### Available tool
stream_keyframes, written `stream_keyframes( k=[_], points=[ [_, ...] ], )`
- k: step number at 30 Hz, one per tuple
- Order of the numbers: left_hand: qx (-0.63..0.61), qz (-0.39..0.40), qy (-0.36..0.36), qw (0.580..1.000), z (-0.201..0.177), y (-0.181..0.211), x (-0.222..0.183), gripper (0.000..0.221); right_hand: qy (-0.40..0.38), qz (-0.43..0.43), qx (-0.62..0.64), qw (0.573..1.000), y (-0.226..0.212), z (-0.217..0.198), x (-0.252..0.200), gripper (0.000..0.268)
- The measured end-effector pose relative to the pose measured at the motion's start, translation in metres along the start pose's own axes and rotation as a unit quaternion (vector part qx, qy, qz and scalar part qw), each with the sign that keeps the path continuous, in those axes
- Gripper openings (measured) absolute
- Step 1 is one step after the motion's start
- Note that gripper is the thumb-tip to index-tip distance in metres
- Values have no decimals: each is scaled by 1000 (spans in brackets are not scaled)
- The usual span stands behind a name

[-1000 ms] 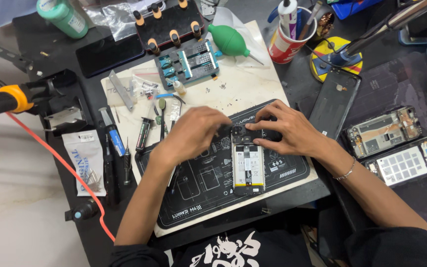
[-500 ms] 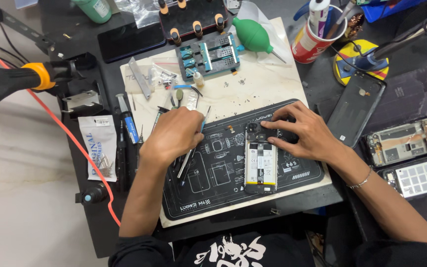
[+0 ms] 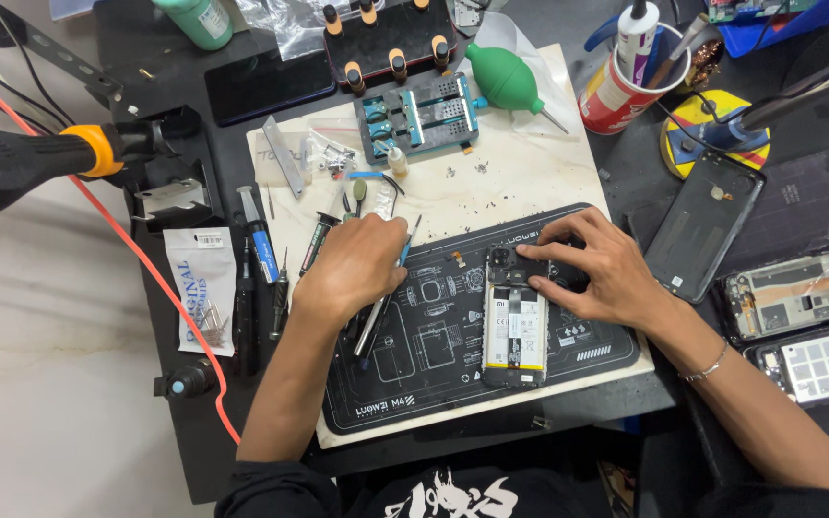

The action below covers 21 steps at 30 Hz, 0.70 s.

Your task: The person reassembles a disassembled smartphone on a workbench. They connect internal ribbon cables to the motherboard, secure the battery connector, and then attach the back cover to the phone chassis.

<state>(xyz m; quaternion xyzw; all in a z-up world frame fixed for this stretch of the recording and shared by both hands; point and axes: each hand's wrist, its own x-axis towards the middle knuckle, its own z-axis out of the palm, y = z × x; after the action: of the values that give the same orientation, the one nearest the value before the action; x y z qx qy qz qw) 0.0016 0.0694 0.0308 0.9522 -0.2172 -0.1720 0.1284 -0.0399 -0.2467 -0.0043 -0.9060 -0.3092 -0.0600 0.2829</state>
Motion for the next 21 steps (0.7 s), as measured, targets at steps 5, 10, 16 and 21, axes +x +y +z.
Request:
stream_keyframes(
  k=[5, 10, 16, 21],
  points=[
    [-59, 25, 18, 998, -4, -2, -2, 38, 1, 1, 0, 1000, 0, 1, 0, 38],
    [-54, 18, -9, 998, -7, 2, 0, 48, 2, 5, 1, 1000, 2, 3, -2, 38],
    [-112, 45, 26, 992, -16, -6, -3, 39, 3, 3, -6, 1000, 2, 4, -1, 38],
    [-120, 38, 96, 987, -34, -29, -21, 8, 8, 5, -6, 1000, -2, 3, -1, 37]
  ],
)
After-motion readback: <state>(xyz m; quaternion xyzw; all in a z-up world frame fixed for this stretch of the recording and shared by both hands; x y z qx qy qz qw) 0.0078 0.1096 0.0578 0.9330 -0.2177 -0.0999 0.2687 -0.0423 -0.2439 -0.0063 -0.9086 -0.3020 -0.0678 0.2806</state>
